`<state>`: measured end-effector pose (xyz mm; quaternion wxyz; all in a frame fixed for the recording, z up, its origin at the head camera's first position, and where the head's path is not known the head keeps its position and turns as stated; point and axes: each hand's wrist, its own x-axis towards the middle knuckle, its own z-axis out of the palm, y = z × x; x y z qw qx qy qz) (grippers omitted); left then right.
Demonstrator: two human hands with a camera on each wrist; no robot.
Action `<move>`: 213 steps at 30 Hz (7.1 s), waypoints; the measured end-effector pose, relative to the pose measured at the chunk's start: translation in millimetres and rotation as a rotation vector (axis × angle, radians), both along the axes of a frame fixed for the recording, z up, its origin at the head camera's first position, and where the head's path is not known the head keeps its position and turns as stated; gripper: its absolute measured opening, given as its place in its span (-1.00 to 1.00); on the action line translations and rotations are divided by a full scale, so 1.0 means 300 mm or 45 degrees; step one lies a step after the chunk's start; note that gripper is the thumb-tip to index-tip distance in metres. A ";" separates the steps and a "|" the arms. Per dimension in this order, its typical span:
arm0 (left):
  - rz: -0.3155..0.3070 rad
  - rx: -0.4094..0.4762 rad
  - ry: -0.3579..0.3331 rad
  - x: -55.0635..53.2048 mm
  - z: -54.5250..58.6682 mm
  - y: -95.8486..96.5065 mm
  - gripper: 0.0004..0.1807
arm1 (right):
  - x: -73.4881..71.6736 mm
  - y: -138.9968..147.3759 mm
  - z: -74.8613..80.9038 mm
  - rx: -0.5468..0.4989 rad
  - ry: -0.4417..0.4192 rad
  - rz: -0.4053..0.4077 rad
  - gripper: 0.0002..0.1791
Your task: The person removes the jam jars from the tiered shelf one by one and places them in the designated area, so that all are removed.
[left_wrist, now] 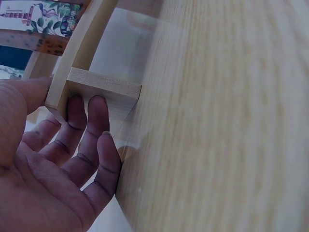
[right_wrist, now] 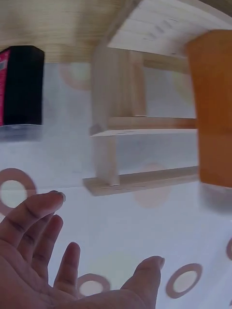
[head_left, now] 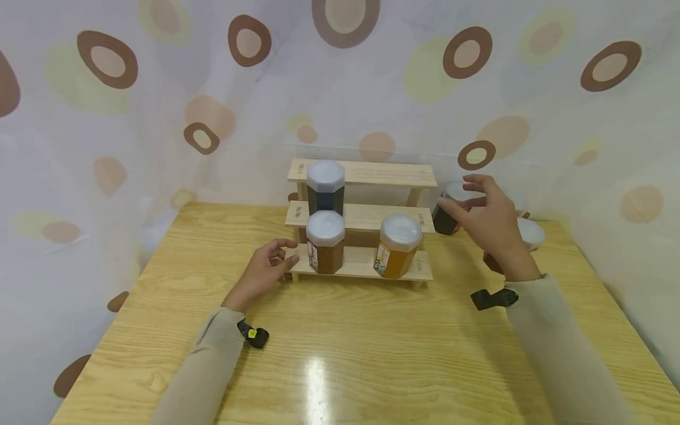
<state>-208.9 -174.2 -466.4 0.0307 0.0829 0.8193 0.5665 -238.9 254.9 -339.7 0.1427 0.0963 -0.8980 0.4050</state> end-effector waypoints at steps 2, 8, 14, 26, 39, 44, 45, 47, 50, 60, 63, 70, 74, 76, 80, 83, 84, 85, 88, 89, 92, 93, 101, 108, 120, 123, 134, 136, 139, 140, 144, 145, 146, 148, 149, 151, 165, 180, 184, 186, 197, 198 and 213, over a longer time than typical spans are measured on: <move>-0.003 -0.005 0.004 -0.001 0.003 0.002 -0.61 | -0.009 -0.032 0.012 0.010 0.005 0.048 -0.21; -0.010 -0.017 0.012 0.002 0.009 0.004 -0.61 | -0.032 -0.128 0.062 0.052 0.029 0.175 -0.20; -0.020 -0.017 0.012 -0.001 0.005 0.001 -0.62 | -0.046 -0.233 0.097 0.022 -0.016 0.288 -0.16; -0.014 0.026 -0.040 0.004 0.005 -0.001 -0.59 | -0.082 -0.407 0.114 0.086 -0.024 0.445 -0.23; -0.032 0.014 -0.063 0.054 0.117 0.037 -0.61 | -0.093 -0.545 0.118 0.140 -0.071 0.532 -0.13; -0.046 0.041 -0.065 0.065 0.136 0.036 -0.61 | -0.095 -0.586 0.119 0.200 -0.085 0.546 -0.11; -0.048 0.046 -0.064 0.063 0.133 0.034 -0.61 | -0.096 -0.595 0.119 0.217 -0.087 0.539 -0.11; -0.049 0.051 -0.061 0.060 0.127 0.031 -0.61 | -0.101 -0.614 0.117 0.254 -0.095 0.525 -0.08; -0.053 0.054 -0.052 0.058 0.126 0.028 -0.61 | -0.107 -0.641 0.112 0.277 -0.113 0.489 -0.05; -0.047 0.045 -0.022 0.004 0.027 0.006 -0.59 | -0.105 -0.688 0.119 0.263 -0.121 0.375 -0.09; -0.045 0.053 -0.018 0.002 0.015 0.002 -0.58 | -0.105 -0.687 0.119 0.240 -0.108 0.372 -0.10; -0.041 0.059 -0.018 0.003 0.013 -0.002 -0.57 | -0.110 -0.674 0.119 0.228 -0.083 0.362 -0.12; -0.032 0.044 -0.008 -0.003 0.012 -0.001 -0.59 | -0.114 -0.658 0.133 0.231 -0.030 0.342 -0.14; -0.030 0.037 -0.006 -0.005 0.010 -0.002 -0.60 | -0.115 -0.650 0.144 0.243 -0.003 0.324 -0.13; -0.029 0.031 -0.003 -0.007 0.006 -0.004 -0.62 | -0.115 -0.633 0.166 0.266 0.029 0.277 -0.12; -0.029 0.027 -0.001 -0.005 0.007 -0.004 -0.63 | -0.113 -0.617 0.181 0.268 0.035 0.252 -0.13; -0.028 0.026 -0.001 -0.003 0.008 -0.004 -0.63 | -0.112 -0.612 0.185 0.268 0.037 0.248 -0.13; -0.028 0.026 -0.003 -0.001 0.009 -0.004 -0.63 | -0.111 -0.606 0.189 0.269 0.041 0.244 -0.14; -0.023 0.025 -0.006 0.002 0.012 -0.003 -0.62 | -0.109 -0.586 0.198 0.257 0.043 0.237 -0.13; -0.021 0.023 -0.007 0.003 0.012 -0.003 -0.62 | -0.108 -0.579 0.201 0.249 0.047 0.237 -0.12; -0.019 0.020 -0.011 0.002 0.011 -0.002 -0.61 | -0.105 -0.554 0.206 0.209 0.050 0.229 -0.12; -0.020 0.017 -0.011 0.000 0.010 -0.002 -0.60 | -0.104 -0.544 0.206 0.192 0.053 0.224 -0.13; -0.036 0.037 -0.027 -0.012 0.019 0.006 -0.59 | -0.110 -0.467 0.205 0.074 0.073 0.218 -0.17; -0.038 0.034 -0.036 0.045 0.110 0.026 -0.62 | -0.105 -0.402 0.207 0.011 0.066 0.190 -0.18; -0.037 0.033 -0.053 0.052 0.114 0.028 -0.61 | -0.086 -0.262 0.198 -0.045 0.070 0.105 -0.18; -0.037 0.031 -0.050 0.052 0.114 0.028 -0.61 | -0.075 -0.229 0.192 -0.028 0.060 0.065 -0.16; -0.041 0.035 -0.051 0.042 0.105 0.025 -0.61 | -0.052 -0.130 0.166 0.008 0.034 -0.025 -0.13; -0.036 0.030 -0.048 0.026 0.075 0.019 -0.61 | -0.053 -0.114 0.167 -0.001 0.044 -0.035 -0.14; -0.031 0.025 -0.044 -0.001 0.029 0.007 -0.60 | -0.055 -0.087 0.166 -0.010 0.053 -0.059 -0.15; -0.031 0.027 -0.043 -0.008 0.017 0.003 -0.59 | -0.055 -0.077 0.164 -0.011 0.058 -0.067 -0.15; -0.033 0.039 -0.033 -0.019 -0.005 -0.005 -0.58 | -0.055 -0.036 0.148 -0.009 0.075 -0.107 -0.20; -0.035 0.040 -0.030 -0.020 -0.007 -0.006 -0.58 | -0.054 -0.025 0.141 -0.017 0.072 -0.117 -0.21; -0.035 0.043 -0.028 -0.019 -0.007 -0.007 -0.58 | -0.052 -0.015 0.134 -0.023 0.062 -0.127 -0.20; -0.033 0.041 -0.023 -0.018 -0.008 -0.008 -0.58 | -0.047 0.005 0.121 -0.039 0.037 -0.142 -0.19; -0.033 0.040 -0.020 -0.016 -0.007 -0.008 -0.59 | -0.044 0.014 0.115 -0.044 0.025 -0.149 -0.17; -0.031 0.033 -0.004 -0.014 -0.003 -0.006 -0.60 | -0.037 0.032 0.103 -0.035 0.005 -0.165 -0.14; -0.023 0.027 0.024 -0.013 -0.003 -0.004 -0.62 | -0.041 0.108 -0.017 0.081 -0.024 -0.219 -0.08; -0.035 0.031 0.015 -0.020 -0.009 -0.004 -0.62 | -0.049 0.123 -0.161 0.063 -0.097 -0.172 -0.05; -0.031 0.032 0.008 -0.017 -0.007 -0.003 -0.62 | -0.056 0.124 -0.187 0.077 -0.106 -0.161 -0.06; -0.030 0.034 0.009 -0.017 -0.007 -0.003 -0.62 | -0.060 0.125 -0.198 0.088 -0.116 -0.158 -0.06; -0.030 0.044 0.002 -0.019 -0.015 -0.009 -0.59 | -0.073 0.124 -0.232 0.083 -0.155 -0.160 -0.02; -0.028 0.044 0.001 -0.019 -0.015 -0.009 -0.59 | -0.073 0.123 -0.234 0.082 -0.155 -0.158 -0.02; -0.030 0.028 0.007 -0.019 -0.012 -0.007 -0.60 | -0.065 0.117 -0.263 0.112 -0.209 -0.164 0.01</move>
